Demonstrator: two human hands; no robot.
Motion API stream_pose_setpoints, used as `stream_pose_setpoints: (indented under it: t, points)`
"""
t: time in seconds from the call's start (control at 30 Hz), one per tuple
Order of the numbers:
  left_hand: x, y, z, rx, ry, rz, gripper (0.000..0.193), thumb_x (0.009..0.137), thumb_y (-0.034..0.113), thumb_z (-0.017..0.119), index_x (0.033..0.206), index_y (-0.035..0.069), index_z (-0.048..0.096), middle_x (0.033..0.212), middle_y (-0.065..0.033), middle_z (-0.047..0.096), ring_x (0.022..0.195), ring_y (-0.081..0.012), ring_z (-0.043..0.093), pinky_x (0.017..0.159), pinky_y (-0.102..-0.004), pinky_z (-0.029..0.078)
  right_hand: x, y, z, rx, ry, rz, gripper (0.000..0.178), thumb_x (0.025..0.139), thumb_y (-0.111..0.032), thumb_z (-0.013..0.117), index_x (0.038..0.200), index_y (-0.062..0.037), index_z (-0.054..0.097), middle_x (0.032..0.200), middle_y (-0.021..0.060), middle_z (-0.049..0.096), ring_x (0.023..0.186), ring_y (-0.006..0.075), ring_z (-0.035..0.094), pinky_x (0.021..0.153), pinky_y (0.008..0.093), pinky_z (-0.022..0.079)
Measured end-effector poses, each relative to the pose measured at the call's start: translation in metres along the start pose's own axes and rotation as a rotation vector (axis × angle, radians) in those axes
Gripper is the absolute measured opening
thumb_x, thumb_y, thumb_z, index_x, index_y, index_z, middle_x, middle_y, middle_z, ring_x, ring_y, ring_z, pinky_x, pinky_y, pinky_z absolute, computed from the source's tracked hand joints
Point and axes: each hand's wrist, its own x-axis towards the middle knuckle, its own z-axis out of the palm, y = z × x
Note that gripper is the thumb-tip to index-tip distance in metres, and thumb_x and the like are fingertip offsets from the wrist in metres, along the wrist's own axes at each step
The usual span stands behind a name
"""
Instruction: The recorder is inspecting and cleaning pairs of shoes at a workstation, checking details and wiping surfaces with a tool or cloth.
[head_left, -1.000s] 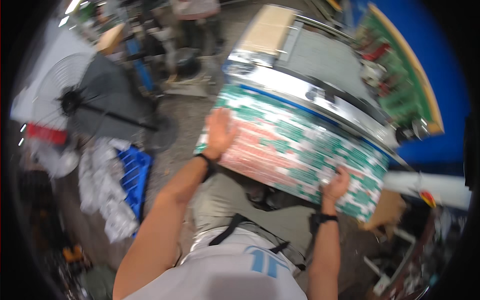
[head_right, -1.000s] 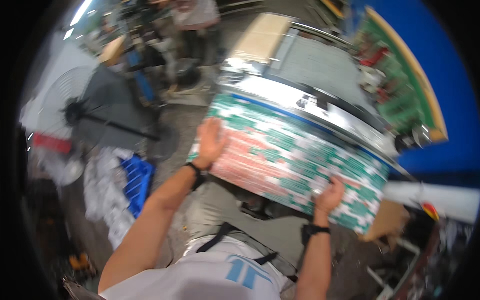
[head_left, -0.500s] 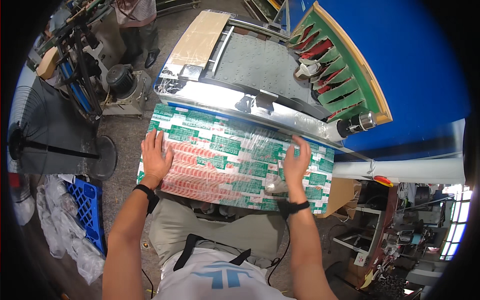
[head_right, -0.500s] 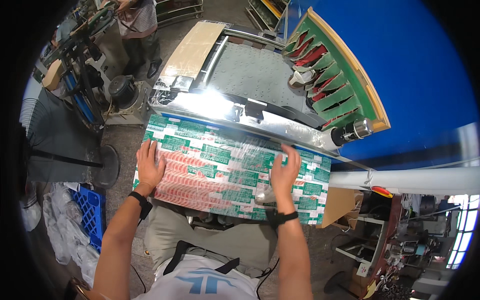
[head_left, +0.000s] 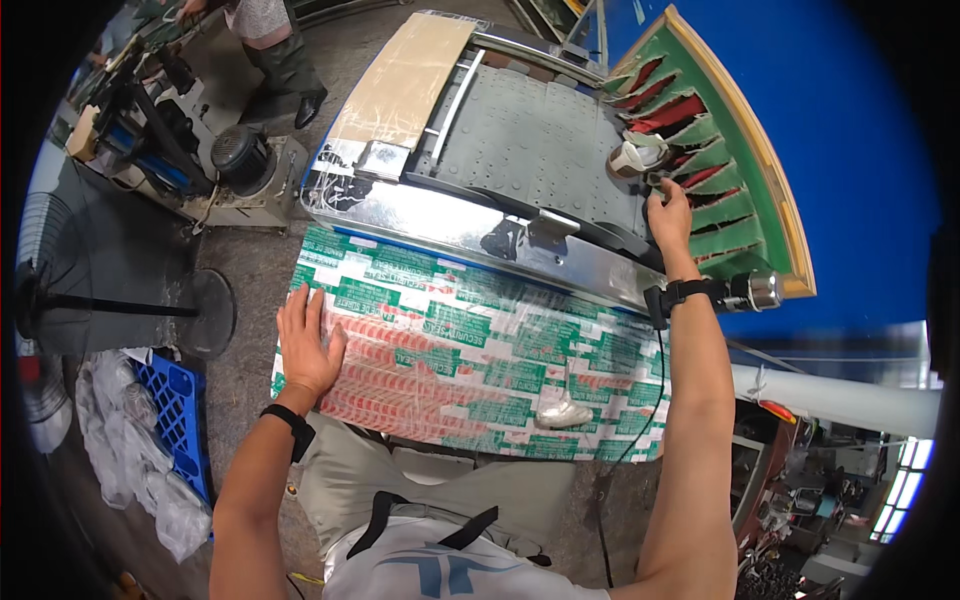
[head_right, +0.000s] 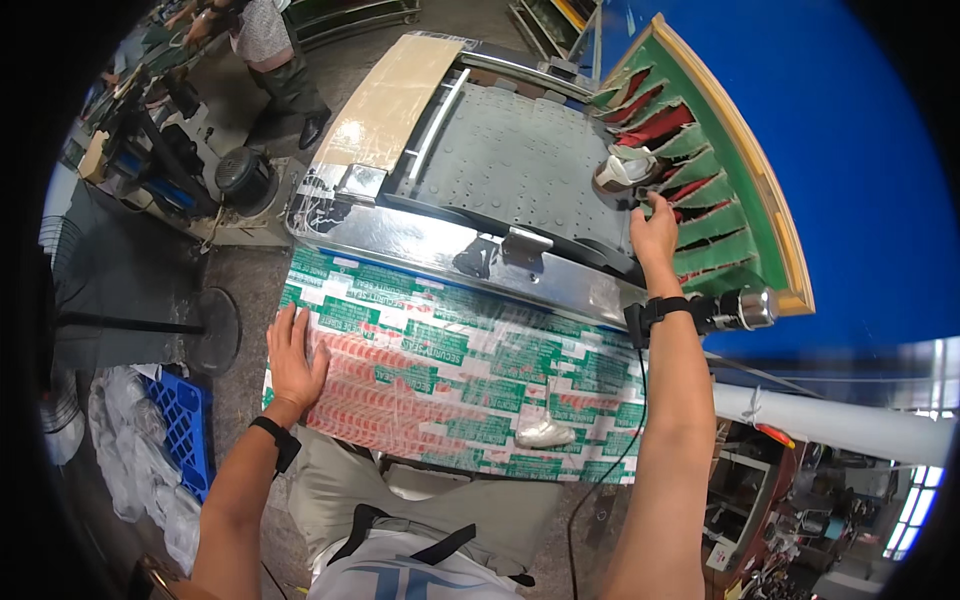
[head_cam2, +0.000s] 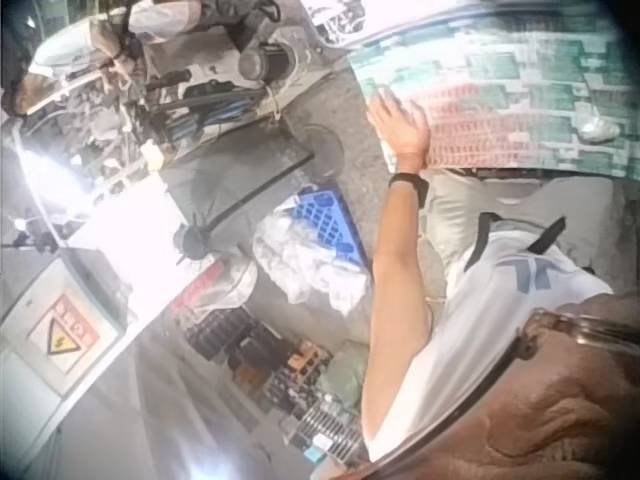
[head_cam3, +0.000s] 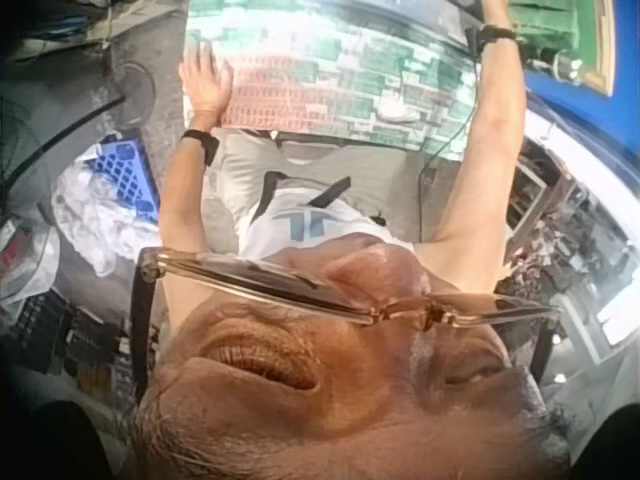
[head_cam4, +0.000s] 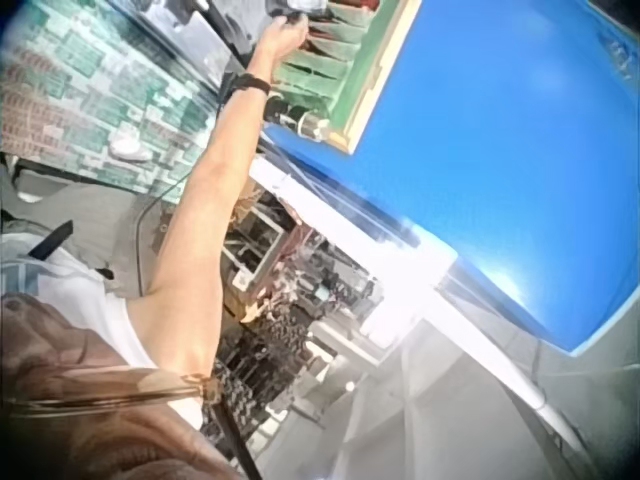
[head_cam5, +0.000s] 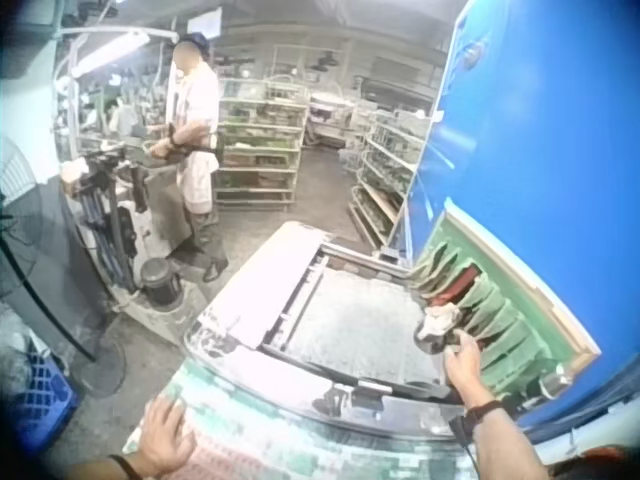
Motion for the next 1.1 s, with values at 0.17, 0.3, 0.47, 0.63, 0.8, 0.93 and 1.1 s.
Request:
stream_pose_setpoints:
  t: [0.17, 0.3, 0.47, 0.63, 0.8, 0.93, 1.1]
  points:
    - [-0.006, -0.006, 0.002, 0.012, -0.001, 0.005, 0.067, 0.099, 0.027, 0.065, 0.160, 0.006, 0.046, 0.169, -0.0239, 0.038, 0.157, -0.0477, 0.033, 0.131, -0.0631, 0.021, 0.022, -0.060, 0.029, -0.255, 0.027, -0.400, 0.063, 0.089, -0.018, 0.077, 0.146, -0.0011, 0.058, 0.138, 0.0229, 0.068, 0.129, 0.0431, 0.062, 0.113, 0.0502, 0.048]
    - [0.001, 0.005, 0.006, -0.006, -0.003, 0.025, 0.068, 0.099, 0.026, 0.065, 0.160, 0.002, 0.046, 0.168, -0.0258, 0.038, 0.157, -0.0483, 0.033, 0.131, -0.0635, 0.021, 0.037, -0.042, 0.063, -0.243, 0.046, -0.339, 0.062, 0.088, -0.021, 0.079, 0.143, 0.0000, 0.060, 0.126, 0.0201, 0.075, 0.119, 0.0438, 0.068, 0.104, 0.0505, 0.054]
    - [-0.002, 0.001, -0.007, 0.056, 0.024, 0.030, 0.065, 0.100, 0.021, 0.063, 0.159, 0.002, 0.047, 0.166, -0.0280, 0.040, 0.152, -0.0517, 0.037, 0.127, -0.0607, 0.027, -0.001, -0.113, 0.054, 0.425, -0.418, -0.246, 0.034, 0.103, -0.034, 0.074, 0.111, -0.0013, 0.079, 0.096, 0.0173, 0.080, 0.091, 0.0242, 0.078, 0.083, 0.0375, 0.059]
    - [0.004, 0.005, 0.001, 0.045, 0.002, 0.045, 0.065, 0.100, 0.021, 0.063, 0.159, 0.002, 0.046, 0.167, -0.0282, 0.039, 0.152, -0.0520, 0.037, 0.128, -0.0611, 0.027, 0.045, -0.058, 0.021, 0.581, -0.079, 0.088, 0.055, 0.111, -0.043, 0.059, 0.082, -0.0027, 0.082, 0.068, 0.0051, 0.073, 0.058, 0.0146, 0.069, 0.058, 0.0316, 0.053]
    - [0.000, -0.003, -0.001, 0.052, -0.015, 0.021, 0.068, 0.099, 0.026, 0.063, 0.161, 0.003, 0.045, 0.169, -0.0270, 0.037, 0.157, -0.0504, 0.033, 0.130, -0.0661, 0.021, 0.060, -0.016, -0.007, 0.799, -0.434, 0.535, 0.044, 0.107, -0.047, 0.066, 0.128, -0.0091, 0.070, 0.080, 0.0004, 0.067, 0.063, 0.0100, 0.064, 0.060, 0.0271, 0.053]
    - [-0.002, -0.002, -0.002, 0.063, -0.033, 0.010, 0.069, 0.100, 0.027, 0.062, 0.162, 0.003, 0.043, 0.169, -0.0267, 0.036, 0.157, -0.0503, 0.033, 0.130, -0.0661, 0.021, 0.041, -0.028, 0.019, 0.655, -0.278, 0.208, 0.043, 0.102, -0.030, 0.076, 0.137, -0.0070, 0.068, 0.084, 0.0001, 0.069, 0.068, 0.0093, 0.064, 0.061, 0.0276, 0.050]
    - [0.010, 0.007, 0.018, 0.005, -0.028, 0.059, 0.069, 0.100, 0.026, 0.063, 0.162, 0.003, 0.043, 0.170, -0.0270, 0.036, 0.157, -0.0504, 0.032, 0.129, -0.0665, 0.021, 0.135, 0.097, -0.026, 0.231, 0.158, 0.249, 0.057, 0.104, -0.044, 0.059, 0.141, -0.0020, 0.069, 0.114, 0.0244, 0.079, 0.108, 0.0412, 0.076, 0.095, 0.0461, 0.059]
